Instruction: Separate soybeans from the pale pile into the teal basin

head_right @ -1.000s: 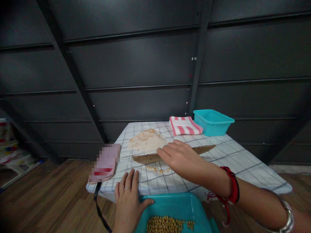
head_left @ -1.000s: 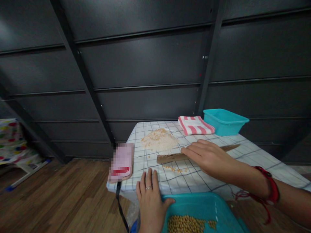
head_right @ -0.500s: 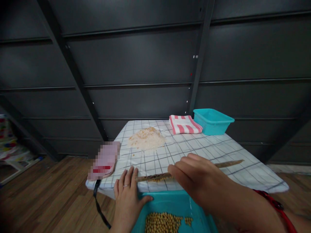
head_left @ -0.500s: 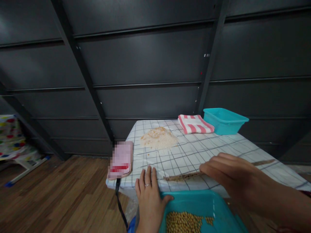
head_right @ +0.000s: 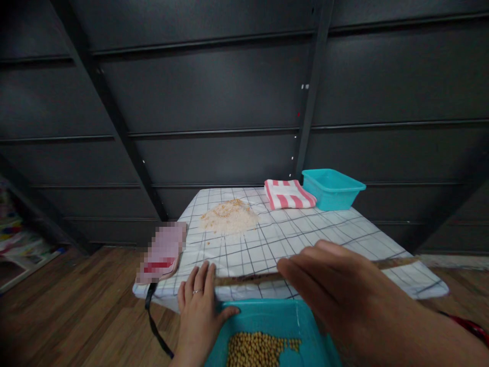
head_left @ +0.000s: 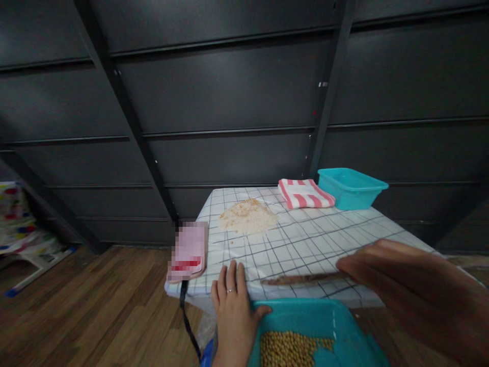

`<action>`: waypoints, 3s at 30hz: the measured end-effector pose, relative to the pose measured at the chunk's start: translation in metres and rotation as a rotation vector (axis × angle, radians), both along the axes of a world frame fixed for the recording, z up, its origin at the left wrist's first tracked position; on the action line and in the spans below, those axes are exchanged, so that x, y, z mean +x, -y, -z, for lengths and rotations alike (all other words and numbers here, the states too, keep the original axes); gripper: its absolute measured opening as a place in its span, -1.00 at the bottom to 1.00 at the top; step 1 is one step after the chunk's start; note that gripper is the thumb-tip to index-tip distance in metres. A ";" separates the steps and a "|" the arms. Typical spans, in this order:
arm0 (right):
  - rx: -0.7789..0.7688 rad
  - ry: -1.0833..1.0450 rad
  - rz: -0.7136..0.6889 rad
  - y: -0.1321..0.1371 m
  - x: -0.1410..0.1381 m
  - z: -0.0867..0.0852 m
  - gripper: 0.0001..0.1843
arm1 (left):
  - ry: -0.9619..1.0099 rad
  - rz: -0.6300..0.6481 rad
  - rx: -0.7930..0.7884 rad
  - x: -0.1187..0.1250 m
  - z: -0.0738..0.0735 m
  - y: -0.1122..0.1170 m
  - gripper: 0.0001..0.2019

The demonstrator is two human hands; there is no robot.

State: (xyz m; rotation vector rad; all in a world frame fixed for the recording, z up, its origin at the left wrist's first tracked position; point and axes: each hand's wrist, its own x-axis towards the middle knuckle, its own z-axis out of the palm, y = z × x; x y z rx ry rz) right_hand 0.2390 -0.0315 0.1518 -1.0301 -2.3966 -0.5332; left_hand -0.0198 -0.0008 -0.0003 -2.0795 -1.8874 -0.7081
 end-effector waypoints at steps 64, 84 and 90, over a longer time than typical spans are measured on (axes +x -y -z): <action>0.065 0.118 -0.129 -0.027 -0.017 -0.011 -0.63 | 0.021 -0.031 0.010 0.006 -0.005 0.002 -0.26; 0.316 0.225 -0.129 -0.090 -0.087 -0.015 -0.71 | 0.057 -0.009 -0.023 0.004 -0.001 0.001 -0.20; 0.268 0.293 -0.162 -0.104 -0.115 -0.014 -0.82 | 0.082 -0.054 0.011 0.011 0.001 0.000 -0.17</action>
